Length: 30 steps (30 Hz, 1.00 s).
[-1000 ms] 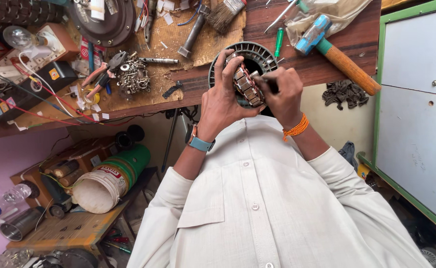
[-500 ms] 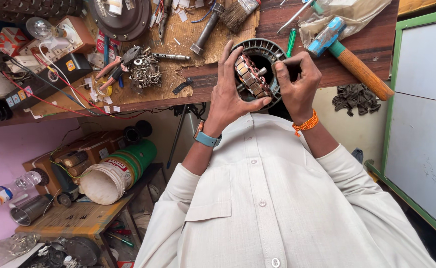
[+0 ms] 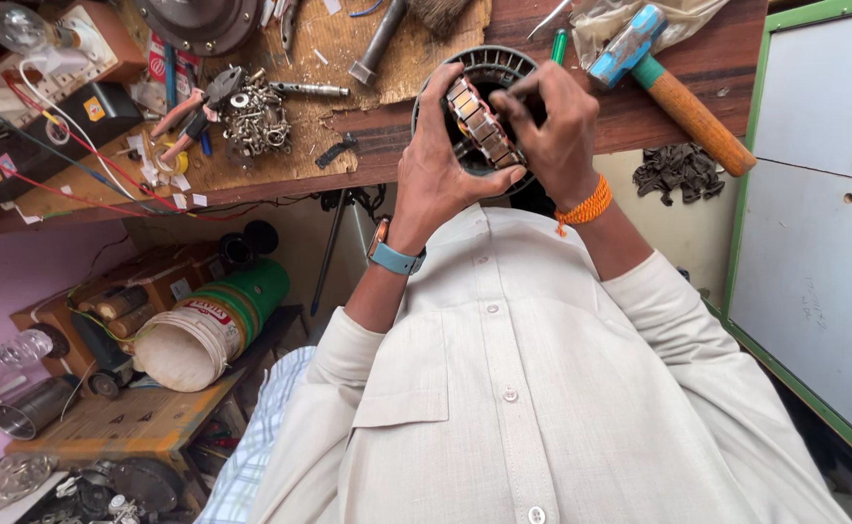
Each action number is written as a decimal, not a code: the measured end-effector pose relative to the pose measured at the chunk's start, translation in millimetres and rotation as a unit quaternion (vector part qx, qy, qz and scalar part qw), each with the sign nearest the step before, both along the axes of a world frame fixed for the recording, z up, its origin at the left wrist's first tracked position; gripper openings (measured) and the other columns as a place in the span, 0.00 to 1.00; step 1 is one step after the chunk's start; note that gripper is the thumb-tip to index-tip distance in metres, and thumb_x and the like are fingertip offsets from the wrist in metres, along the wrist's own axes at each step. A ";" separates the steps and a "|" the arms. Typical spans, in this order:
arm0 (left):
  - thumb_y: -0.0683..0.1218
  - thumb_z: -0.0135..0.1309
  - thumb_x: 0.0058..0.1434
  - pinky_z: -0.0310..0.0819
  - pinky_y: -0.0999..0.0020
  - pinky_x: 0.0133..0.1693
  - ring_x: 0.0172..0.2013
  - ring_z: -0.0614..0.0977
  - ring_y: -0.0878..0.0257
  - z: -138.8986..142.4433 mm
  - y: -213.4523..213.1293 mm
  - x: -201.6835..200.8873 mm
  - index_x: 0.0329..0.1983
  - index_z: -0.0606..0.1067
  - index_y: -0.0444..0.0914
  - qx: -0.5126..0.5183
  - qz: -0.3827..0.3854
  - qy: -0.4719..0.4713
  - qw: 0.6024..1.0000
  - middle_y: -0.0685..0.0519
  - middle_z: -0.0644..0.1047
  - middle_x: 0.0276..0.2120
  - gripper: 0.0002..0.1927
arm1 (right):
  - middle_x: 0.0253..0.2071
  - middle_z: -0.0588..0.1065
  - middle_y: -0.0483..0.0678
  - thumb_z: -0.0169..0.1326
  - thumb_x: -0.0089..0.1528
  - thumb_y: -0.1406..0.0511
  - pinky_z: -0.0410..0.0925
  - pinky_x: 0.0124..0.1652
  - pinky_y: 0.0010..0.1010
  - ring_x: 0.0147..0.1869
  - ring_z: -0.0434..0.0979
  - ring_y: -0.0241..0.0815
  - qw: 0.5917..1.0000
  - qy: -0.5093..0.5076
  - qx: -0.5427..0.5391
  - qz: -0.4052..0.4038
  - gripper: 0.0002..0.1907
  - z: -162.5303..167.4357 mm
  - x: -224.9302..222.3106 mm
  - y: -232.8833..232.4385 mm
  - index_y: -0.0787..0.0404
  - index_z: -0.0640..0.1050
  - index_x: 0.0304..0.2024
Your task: The person uses a screwdriver to adjust components inside a motor stator, then removes a metal ring and places it on the workbench. The person continues to manipulate the stator and ring, aligning and inspecting them by hand.
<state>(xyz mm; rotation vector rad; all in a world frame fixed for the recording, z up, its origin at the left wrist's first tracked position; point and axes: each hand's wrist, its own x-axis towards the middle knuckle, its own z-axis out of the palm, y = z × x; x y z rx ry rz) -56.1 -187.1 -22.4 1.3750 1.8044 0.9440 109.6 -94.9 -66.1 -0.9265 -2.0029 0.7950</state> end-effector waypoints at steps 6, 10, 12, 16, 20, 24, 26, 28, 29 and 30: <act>0.59 0.77 0.39 0.81 0.54 0.58 0.62 0.79 0.45 7.1 4.4 -1.0 0.74 0.50 0.48 0.013 -0.026 -0.002 1.000 0.46 0.64 0.71 0.64 | 0.34 0.75 0.51 0.61 0.72 0.59 0.74 0.35 0.36 0.37 0.80 0.46 0.999 0.017 0.006 -0.026 0.18 15.1 -5.0 -0.4 0.65 0.74 0.37; 0.59 0.77 0.41 0.82 0.55 0.58 0.62 0.79 0.47 8.7 4.7 -0.2 0.75 0.49 0.47 -0.006 -0.025 -0.017 1.000 0.47 0.64 0.71 0.64 | 0.35 0.76 0.52 0.63 0.72 0.63 0.73 0.35 0.37 0.37 0.80 0.47 1.000 -0.010 0.018 0.008 0.14 19.8 0.3 -4.2 0.65 0.75 0.38; 0.59 0.76 0.39 0.81 0.56 0.58 0.61 0.80 0.48 9.2 4.7 -0.1 0.75 0.50 0.47 -0.046 -0.022 -0.027 0.998 0.48 0.66 0.70 0.65 | 0.37 0.76 0.54 0.64 0.72 0.65 0.72 0.38 0.39 0.39 0.80 0.49 0.999 -0.020 0.008 0.028 0.13 20.5 1.9 -5.1 0.66 0.75 0.40; 0.58 0.76 0.40 0.81 0.56 0.59 0.65 0.77 0.48 10.6 6.0 -0.5 0.75 0.50 0.47 0.002 -0.032 -0.011 0.999 0.47 0.63 0.72 0.63 | 0.34 0.75 0.53 0.67 0.67 0.66 0.73 0.35 0.38 0.35 0.80 0.48 1.000 0.001 -0.005 -0.009 0.13 21.9 2.2 -5.9 0.66 0.74 0.37; 0.60 0.78 0.39 0.79 0.54 0.60 0.65 0.76 0.47 11.5 7.3 0.9 0.75 0.50 0.46 -0.023 -0.031 -0.014 0.999 0.47 0.63 0.72 0.65 | 0.37 0.77 0.52 0.65 0.71 0.66 0.74 0.38 0.36 0.39 0.82 0.48 1.000 -0.027 -0.014 0.006 0.12 24.7 4.1 -7.7 0.65 0.74 0.39; 0.59 0.76 0.37 0.79 0.55 0.60 0.64 0.76 0.48 11.0 8.5 2.7 0.75 0.50 0.47 -0.014 -0.048 -0.028 0.998 0.48 0.63 0.71 0.65 | 0.35 0.76 0.54 0.65 0.68 0.64 0.74 0.36 0.36 0.37 0.82 0.47 0.999 -0.002 -0.022 -0.031 0.13 25.3 6.0 -6.2 0.66 0.75 0.38; 0.59 0.76 0.39 0.79 0.55 0.60 0.65 0.76 0.48 11.2 8.8 2.7 0.75 0.50 0.47 -0.017 -0.041 -0.025 0.999 0.48 0.63 0.72 0.65 | 0.35 0.77 0.53 0.65 0.70 0.64 0.74 0.36 0.36 0.37 0.82 0.46 1.000 -0.007 -0.013 -0.024 0.13 24.8 6.3 -4.7 0.65 0.75 0.37; 0.60 0.77 0.41 0.79 0.55 0.62 0.66 0.77 0.48 11.8 9.6 2.8 0.76 0.50 0.46 -0.034 -0.039 -0.036 0.998 0.49 0.64 0.72 0.65 | 0.35 0.77 0.52 0.65 0.71 0.64 0.74 0.36 0.36 0.36 0.81 0.46 0.999 -0.016 -0.025 -0.018 0.14 24.7 7.4 -5.0 0.65 0.75 0.38; 0.60 0.77 0.40 0.79 0.55 0.61 0.65 0.77 0.48 12.2 10.1 3.2 0.76 0.50 0.46 -0.036 -0.039 -0.032 0.998 0.48 0.63 0.72 0.65 | 0.35 0.77 0.52 0.65 0.72 0.64 0.73 0.36 0.36 0.37 0.81 0.45 0.999 -0.025 -0.035 -0.013 0.14 24.8 8.8 -6.3 0.65 0.75 0.38; 0.59 0.77 0.39 0.79 0.55 0.61 0.65 0.77 0.48 12.8 9.9 3.6 0.75 0.51 0.46 -0.035 -0.043 -0.030 0.998 0.48 0.62 0.72 0.65 | 0.36 0.77 0.52 0.65 0.72 0.64 0.73 0.36 0.36 0.37 0.81 0.45 0.998 -0.036 -0.042 -0.012 0.14 24.9 9.6 -6.6 0.65 0.75 0.39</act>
